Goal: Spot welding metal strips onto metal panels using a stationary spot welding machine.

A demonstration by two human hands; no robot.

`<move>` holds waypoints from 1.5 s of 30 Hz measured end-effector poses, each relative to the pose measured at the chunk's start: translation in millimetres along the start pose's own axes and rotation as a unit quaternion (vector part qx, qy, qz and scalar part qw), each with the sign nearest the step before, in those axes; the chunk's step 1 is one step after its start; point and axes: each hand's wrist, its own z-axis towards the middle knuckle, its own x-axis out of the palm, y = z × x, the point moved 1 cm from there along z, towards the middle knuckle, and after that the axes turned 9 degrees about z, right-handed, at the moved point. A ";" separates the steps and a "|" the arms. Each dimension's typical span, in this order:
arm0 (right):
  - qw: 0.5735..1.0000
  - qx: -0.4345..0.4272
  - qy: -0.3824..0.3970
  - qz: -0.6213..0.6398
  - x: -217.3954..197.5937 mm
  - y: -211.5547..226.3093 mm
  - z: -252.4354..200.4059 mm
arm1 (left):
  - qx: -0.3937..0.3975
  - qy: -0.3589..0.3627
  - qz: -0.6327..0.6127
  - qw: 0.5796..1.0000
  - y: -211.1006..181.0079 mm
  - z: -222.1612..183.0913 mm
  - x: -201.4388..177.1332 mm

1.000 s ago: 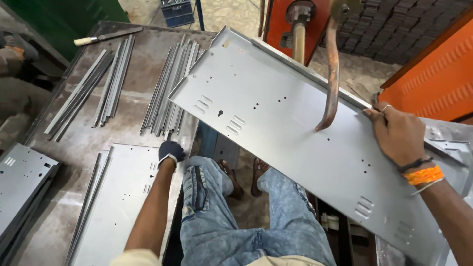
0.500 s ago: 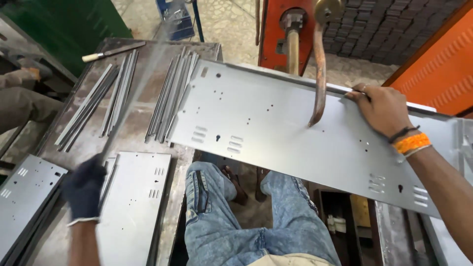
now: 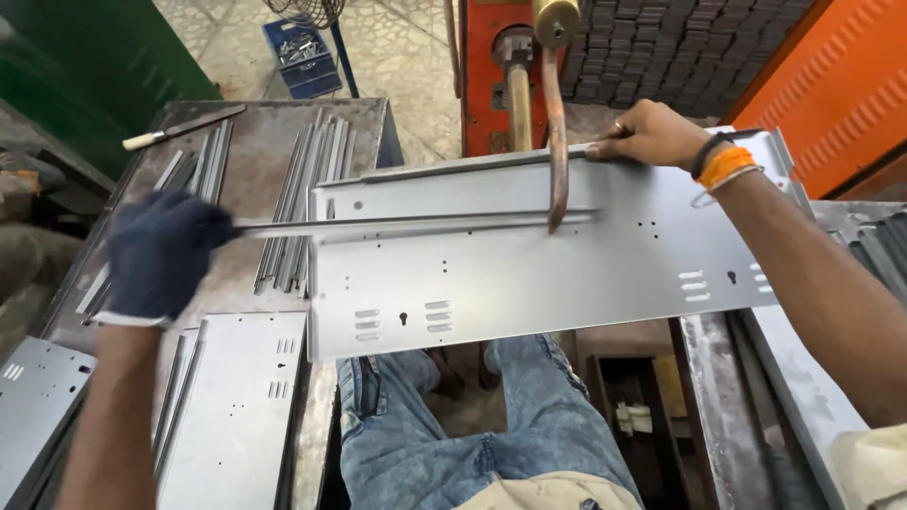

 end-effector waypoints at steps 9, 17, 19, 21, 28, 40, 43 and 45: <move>0.995 -0.084 0.017 0.052 -0.6 -5.1 2.1 | 0.104 -0.007 -0.100 0.989 -111.5 83.6 59.7; 0.985 -0.117 -0.037 0.124 10.9 -17.0 -25.6 | 0.089 -0.071 -0.057 0.992 -128.5 106.7 81.9; 0.986 -0.126 -0.050 0.099 10.3 -8.0 -36.5 | 0.100 -0.085 -0.045 0.990 -129.9 110.5 83.8; 0.986 -0.134 -0.063 0.075 11.7 -4.0 -45.2 | 0.111 -0.098 -0.034 0.988 -130.6 113.3 83.4; 0.981 -0.162 -0.112 -0.001 18.9 -11.2 -51.9 | 0.108 -0.072 -0.072 0.989 -122.4 123.9 91.5; 0.976 -0.183 -0.117 -0.002 26.2 -5.9 -52.2 | 0.058 0.090 -0.291 0.951 -88.1 125.8 88.1; 0.978 -0.175 -0.116 -0.002 26.2 -5.8 -52.6 | 0.017 0.116 -0.338 0.934 -90.8 123.0 86.6; 0.977 -0.176 -0.119 -0.009 26.0 -4.7 -51.6 | -0.008 0.126 -0.372 0.920 -90.3 120.6 90.9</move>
